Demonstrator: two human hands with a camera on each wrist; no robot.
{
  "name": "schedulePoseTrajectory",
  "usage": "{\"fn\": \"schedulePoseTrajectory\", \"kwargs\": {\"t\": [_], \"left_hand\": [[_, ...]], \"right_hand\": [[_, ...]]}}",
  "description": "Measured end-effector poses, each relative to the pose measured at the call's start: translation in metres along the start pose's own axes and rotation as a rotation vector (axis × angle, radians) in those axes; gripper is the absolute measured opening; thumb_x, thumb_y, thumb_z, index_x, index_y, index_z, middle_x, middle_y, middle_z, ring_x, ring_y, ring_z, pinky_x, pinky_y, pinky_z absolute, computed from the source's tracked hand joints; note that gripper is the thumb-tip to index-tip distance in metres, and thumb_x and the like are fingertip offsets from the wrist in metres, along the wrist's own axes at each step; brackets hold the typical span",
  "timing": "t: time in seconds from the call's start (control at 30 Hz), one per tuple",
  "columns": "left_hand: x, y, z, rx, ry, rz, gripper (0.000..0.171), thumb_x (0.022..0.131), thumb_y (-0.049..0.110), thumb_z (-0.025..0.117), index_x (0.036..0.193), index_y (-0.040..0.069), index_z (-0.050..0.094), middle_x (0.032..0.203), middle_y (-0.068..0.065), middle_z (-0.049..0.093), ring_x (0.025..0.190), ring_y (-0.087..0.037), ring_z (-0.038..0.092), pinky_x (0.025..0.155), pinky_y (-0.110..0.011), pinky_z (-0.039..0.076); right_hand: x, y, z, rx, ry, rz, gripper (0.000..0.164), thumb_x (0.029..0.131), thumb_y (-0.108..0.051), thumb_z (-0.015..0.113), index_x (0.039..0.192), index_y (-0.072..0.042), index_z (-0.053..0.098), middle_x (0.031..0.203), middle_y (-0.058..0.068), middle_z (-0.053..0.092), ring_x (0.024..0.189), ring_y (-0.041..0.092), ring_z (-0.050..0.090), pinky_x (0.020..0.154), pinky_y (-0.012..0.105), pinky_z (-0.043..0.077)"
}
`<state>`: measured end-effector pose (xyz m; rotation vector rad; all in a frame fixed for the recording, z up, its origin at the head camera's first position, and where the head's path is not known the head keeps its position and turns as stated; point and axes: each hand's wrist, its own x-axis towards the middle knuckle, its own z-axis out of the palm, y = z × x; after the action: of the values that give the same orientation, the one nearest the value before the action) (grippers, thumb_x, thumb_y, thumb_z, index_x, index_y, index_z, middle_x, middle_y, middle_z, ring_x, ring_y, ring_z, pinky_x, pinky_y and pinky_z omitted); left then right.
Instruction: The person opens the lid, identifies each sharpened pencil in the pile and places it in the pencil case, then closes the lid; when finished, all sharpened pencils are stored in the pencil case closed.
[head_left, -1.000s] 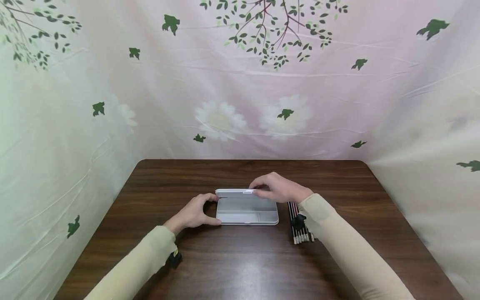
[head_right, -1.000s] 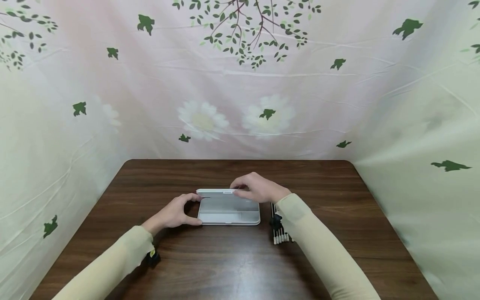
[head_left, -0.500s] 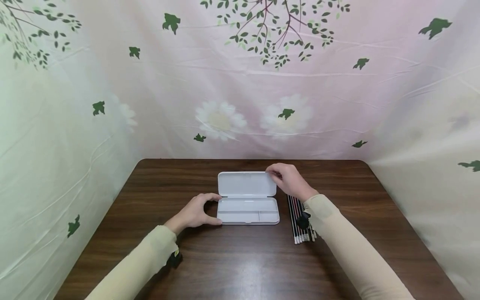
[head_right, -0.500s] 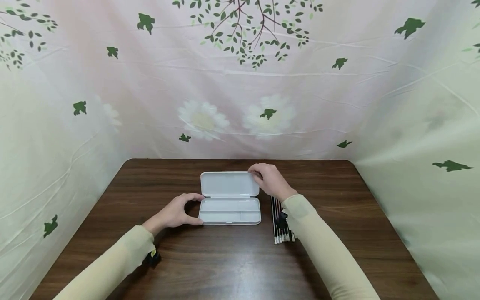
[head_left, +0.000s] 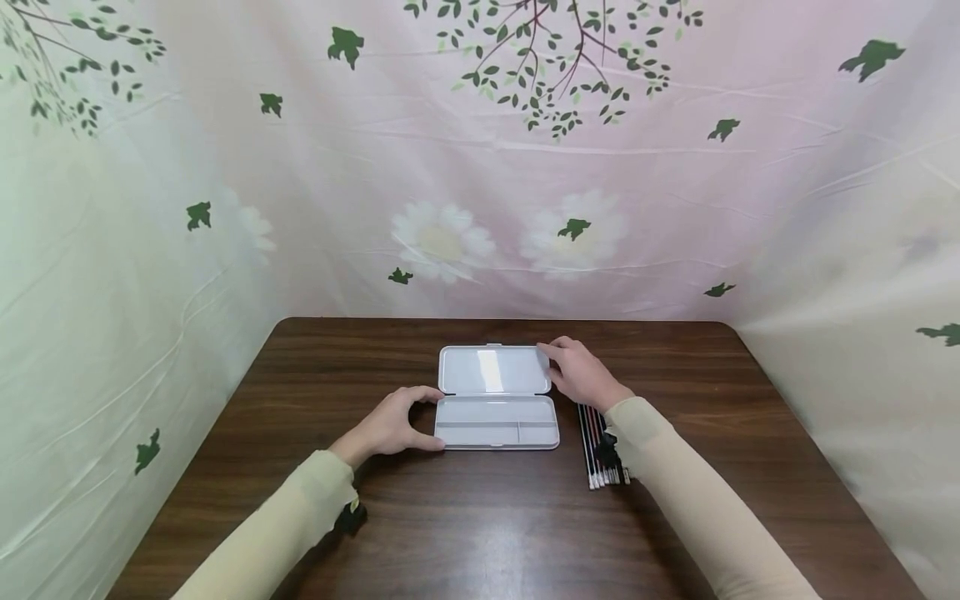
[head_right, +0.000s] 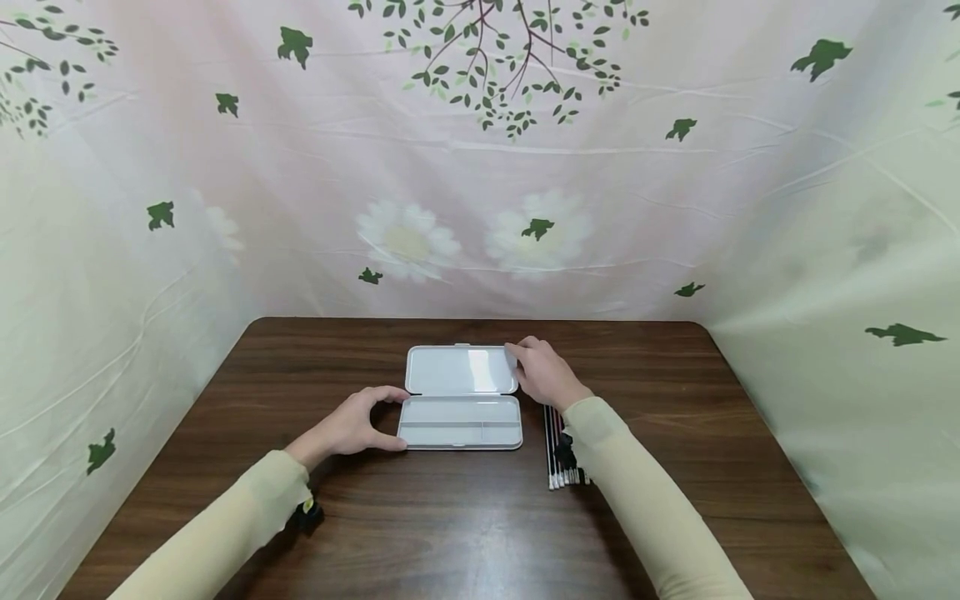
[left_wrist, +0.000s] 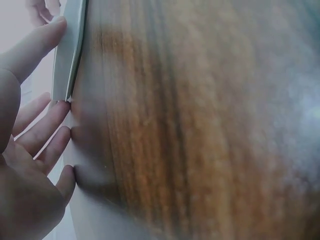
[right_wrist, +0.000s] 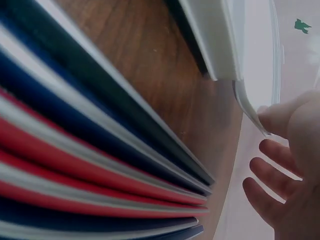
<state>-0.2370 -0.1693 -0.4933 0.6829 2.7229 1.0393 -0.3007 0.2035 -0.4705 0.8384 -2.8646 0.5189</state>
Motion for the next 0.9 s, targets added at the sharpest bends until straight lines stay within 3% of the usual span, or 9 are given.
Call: {"fn": "schedulePoseTrajectory", "kwargs": {"t": [0.37,0.63,0.9], "left_hand": [[0.001,-0.003,0.001,-0.005,0.001,-0.007,0.08,0.072,0.043,0.098,0.139,0.014,0.065,0.133,-0.001,0.068,0.129,-0.025,0.058,0.113,-0.049,0.042],[0.001,-0.001,0.002,-0.028,-0.002,-0.032,0.081,0.071,0.042,0.099,0.138,0.014,0.064,0.132,-0.001,0.067,0.126,-0.023,0.058,0.112,-0.048,0.043],[0.0,-0.002,0.002,-0.041,0.004,-0.019,0.079,0.071,0.041,0.098,0.138,0.016,0.065,0.13,0.0,0.067,0.125,-0.023,0.059,0.112,-0.049,0.043]], "right_hand": [[-0.004,0.0,0.007,0.008,-0.077,0.039,0.049,0.107,-0.01,0.056,0.152,0.006,0.048,0.134,0.028,0.062,0.119,0.042,0.062,0.089,0.049,0.055],[-0.008,0.001,-0.002,0.078,-0.008,0.048,0.054,0.103,-0.016,0.063,0.153,-0.001,0.05,0.142,0.024,0.059,0.129,0.041,0.058,0.103,0.057,0.051],[-0.023,0.001,-0.016,0.151,0.086,0.015,0.052,0.102,-0.018,0.068,0.15,-0.003,0.054,0.146,0.019,0.058,0.132,0.037,0.058,0.103,0.057,0.051]]}}
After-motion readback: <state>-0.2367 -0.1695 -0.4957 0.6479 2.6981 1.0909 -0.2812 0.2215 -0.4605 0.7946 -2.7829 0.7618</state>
